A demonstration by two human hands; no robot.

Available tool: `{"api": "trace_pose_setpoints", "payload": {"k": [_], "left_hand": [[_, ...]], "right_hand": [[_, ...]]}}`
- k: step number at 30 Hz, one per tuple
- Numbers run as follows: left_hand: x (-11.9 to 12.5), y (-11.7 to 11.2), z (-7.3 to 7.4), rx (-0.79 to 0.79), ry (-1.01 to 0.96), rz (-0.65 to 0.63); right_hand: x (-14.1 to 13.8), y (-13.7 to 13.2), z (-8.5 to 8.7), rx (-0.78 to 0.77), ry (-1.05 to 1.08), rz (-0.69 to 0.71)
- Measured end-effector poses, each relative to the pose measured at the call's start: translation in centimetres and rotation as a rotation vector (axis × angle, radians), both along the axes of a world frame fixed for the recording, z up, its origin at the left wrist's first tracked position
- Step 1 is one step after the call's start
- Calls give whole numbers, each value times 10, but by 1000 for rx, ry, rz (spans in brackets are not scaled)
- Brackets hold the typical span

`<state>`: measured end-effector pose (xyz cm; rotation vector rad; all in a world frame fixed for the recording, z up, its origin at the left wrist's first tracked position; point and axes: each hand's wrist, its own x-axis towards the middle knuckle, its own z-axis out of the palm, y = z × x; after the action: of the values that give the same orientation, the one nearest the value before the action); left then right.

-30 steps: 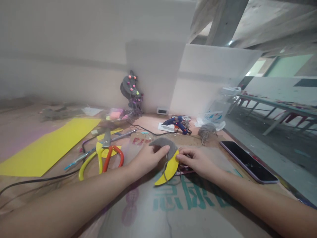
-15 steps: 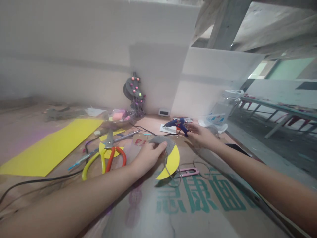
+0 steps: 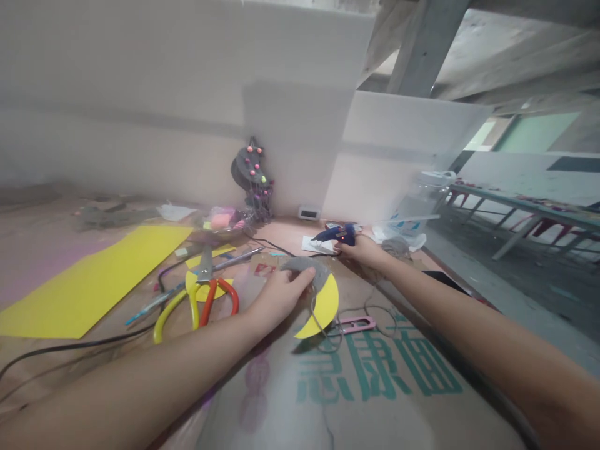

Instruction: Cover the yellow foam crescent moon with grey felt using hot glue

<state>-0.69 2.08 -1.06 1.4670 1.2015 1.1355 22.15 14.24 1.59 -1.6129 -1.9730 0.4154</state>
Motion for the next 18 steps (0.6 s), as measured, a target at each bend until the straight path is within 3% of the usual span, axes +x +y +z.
{"api": "trace_pose_setpoints", "payload": {"k": [8,11,14,18], "left_hand": [[-4,6,-9,11,0,66],[-5,4,-5,58,-8,61],[-6,1,0,138,25,56],[-7,-2,5,136,121,84]], "right_hand": [[19,-76,23,-36,178,180],[26,-108,17,-42,267,259],[26,-134,6,-5,335,218],[19,-156,1,-53,258,202]]}}
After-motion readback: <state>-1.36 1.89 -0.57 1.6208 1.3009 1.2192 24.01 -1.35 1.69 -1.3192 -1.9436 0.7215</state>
